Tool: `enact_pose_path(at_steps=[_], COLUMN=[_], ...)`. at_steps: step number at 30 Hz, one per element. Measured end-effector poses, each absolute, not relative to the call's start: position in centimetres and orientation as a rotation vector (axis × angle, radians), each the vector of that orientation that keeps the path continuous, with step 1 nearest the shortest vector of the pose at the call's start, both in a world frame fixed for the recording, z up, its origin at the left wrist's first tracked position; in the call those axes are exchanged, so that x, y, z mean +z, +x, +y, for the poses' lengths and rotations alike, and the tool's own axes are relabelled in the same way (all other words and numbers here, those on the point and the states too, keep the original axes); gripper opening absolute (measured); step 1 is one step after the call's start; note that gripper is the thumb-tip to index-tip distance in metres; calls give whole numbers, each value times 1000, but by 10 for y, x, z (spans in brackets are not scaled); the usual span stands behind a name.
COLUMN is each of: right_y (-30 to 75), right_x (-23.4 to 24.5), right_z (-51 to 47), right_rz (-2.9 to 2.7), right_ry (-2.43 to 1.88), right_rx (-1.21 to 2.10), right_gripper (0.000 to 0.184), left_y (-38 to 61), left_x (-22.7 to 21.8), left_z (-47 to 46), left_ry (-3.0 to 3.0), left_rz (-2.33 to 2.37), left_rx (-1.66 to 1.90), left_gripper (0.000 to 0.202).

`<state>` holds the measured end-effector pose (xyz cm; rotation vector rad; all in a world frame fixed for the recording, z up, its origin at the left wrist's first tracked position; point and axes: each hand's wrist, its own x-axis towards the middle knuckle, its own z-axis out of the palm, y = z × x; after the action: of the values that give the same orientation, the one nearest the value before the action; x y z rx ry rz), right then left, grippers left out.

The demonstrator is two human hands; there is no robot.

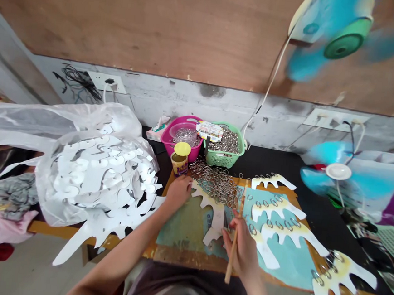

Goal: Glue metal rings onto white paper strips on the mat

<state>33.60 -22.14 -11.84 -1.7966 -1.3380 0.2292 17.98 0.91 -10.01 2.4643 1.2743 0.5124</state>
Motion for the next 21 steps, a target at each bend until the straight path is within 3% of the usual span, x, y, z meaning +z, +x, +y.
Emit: enact_pose_path(at_steps=[6,15,21], right_y=[324,319,304], right_x=[-127,-130,-126], right_z=[-203,-196,-189], right_rz=[-1490,-1259,-1192], right_ry=[-1845,-1729,-1657], right_rx=[59,318,299], right_gripper=[9,30,17], left_y=[154,162,148], left_x=[-112,-127,-124], left_z=[21,44,48], left_ry=[2432,2255,2224], left_rz=[1443,1380,1421], left_rx=[447,475,518], left_gripper=[22,21,25])
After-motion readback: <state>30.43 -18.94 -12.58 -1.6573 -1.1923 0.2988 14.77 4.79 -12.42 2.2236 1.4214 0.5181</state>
